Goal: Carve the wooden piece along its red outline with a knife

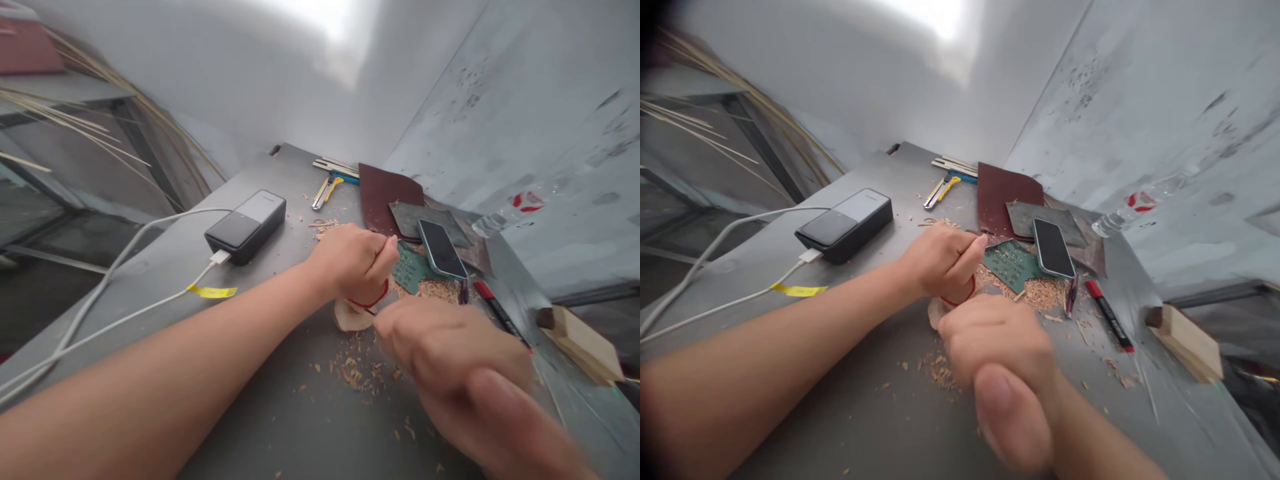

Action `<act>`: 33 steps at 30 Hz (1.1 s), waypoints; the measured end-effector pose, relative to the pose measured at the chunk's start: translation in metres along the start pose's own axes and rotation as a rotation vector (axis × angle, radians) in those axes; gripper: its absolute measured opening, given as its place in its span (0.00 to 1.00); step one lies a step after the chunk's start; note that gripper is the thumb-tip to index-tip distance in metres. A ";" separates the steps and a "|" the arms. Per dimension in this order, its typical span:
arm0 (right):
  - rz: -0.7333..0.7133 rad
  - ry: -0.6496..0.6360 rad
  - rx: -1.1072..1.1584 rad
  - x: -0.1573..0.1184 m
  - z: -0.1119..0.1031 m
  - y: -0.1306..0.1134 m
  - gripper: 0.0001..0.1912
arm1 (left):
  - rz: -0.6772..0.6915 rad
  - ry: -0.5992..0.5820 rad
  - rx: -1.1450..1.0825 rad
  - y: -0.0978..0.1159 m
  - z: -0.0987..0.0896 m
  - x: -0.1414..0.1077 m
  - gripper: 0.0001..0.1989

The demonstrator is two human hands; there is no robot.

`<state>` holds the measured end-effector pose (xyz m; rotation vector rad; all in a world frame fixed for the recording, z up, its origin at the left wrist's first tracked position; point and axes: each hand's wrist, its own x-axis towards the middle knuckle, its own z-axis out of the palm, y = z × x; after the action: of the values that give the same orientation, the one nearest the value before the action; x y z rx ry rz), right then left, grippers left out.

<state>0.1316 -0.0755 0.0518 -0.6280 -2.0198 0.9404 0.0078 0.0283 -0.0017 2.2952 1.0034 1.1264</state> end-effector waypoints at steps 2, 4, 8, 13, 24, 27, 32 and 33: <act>0.003 -0.003 0.001 0.002 -0.001 0.001 0.23 | -0.011 -0.005 -0.001 0.000 0.000 0.000 0.24; 0.005 -0.005 0.000 0.006 -0.002 0.002 0.22 | -0.024 -0.007 -0.011 0.000 0.000 0.001 0.24; 0.013 -0.008 0.006 0.009 -0.006 0.001 0.21 | -0.015 -0.018 -0.025 0.001 -0.001 0.001 0.24; 0.032 0.001 0.049 0.001 -0.007 0.003 0.22 | -0.046 -0.022 -0.031 0.000 -0.001 0.001 0.24; 0.059 0.085 0.082 -0.009 0.011 0.013 0.28 | 0.008 -0.002 0.024 0.001 -0.001 0.001 0.26; 0.016 0.158 0.116 -0.005 0.007 0.006 0.27 | 0.007 0.003 0.038 0.001 -0.001 0.001 0.27; 0.104 0.091 0.063 0.000 0.004 -0.010 0.29 | -0.007 0.004 0.036 0.000 0.000 -0.001 0.27; 0.103 0.085 0.046 -0.001 0.004 -0.012 0.29 | -0.005 0.002 0.032 0.000 0.000 0.000 0.27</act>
<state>0.1277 -0.0847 0.0589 -0.7399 -1.9006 1.0014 0.0078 0.0276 -0.0017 2.3162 1.0346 1.1181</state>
